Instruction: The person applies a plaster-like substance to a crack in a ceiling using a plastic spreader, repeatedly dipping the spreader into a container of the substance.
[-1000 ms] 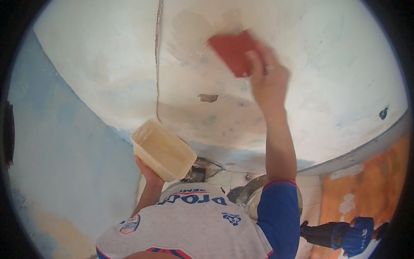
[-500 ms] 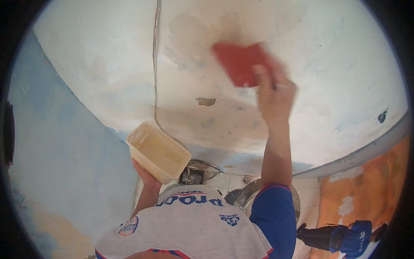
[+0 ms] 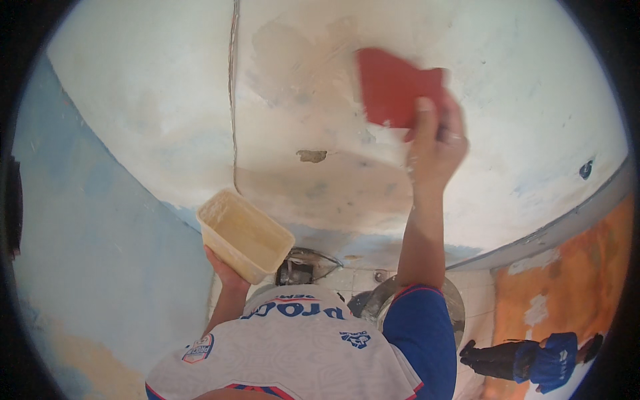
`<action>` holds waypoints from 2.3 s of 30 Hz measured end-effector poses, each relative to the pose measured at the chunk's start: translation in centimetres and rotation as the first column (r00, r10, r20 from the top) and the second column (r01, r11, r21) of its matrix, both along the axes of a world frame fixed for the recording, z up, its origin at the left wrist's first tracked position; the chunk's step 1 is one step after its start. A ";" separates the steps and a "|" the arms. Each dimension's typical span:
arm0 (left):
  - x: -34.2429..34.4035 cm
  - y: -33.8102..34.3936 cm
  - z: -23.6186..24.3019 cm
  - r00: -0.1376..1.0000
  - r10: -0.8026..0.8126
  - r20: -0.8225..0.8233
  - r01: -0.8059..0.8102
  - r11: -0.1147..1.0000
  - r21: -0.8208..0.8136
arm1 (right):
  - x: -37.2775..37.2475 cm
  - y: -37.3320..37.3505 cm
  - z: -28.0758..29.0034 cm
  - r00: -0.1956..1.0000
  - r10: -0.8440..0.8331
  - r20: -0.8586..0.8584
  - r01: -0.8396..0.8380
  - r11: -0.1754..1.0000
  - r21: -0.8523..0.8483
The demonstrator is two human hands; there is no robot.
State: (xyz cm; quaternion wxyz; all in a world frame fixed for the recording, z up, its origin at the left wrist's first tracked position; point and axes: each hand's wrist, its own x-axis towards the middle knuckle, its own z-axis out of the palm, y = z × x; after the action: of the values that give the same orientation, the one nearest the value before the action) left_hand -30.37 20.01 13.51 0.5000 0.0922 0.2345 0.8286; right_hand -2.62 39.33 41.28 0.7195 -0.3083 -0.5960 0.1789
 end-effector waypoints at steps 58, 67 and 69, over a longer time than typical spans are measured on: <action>-3.9 -1.0 -3.4 0.983 -0.116 0.143 0.120 0.993 -0.018 | -2.7 -0.1 0.4 0.978 -0.204 0.050 0.199 0.976 0.089; -7.7 -1.3 -1.1 0.977 -0.184 0.108 0.185 0.983 0.001 | -3.9 -1.6 2.6 0.918 -0.330 0.218 0.325 0.944 0.060; -8.5 -1.2 -0.8 0.976 -0.175 0.131 0.177 0.984 -0.001 | -3.7 -2.9 4.2 0.915 -0.401 -0.045 0.403 0.904 0.142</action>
State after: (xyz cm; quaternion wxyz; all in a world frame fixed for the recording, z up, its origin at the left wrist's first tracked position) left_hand -38.82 18.81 12.67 0.5862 0.0552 0.1974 0.7838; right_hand -6.34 36.41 45.51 0.7663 -0.3687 -0.5259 -0.0159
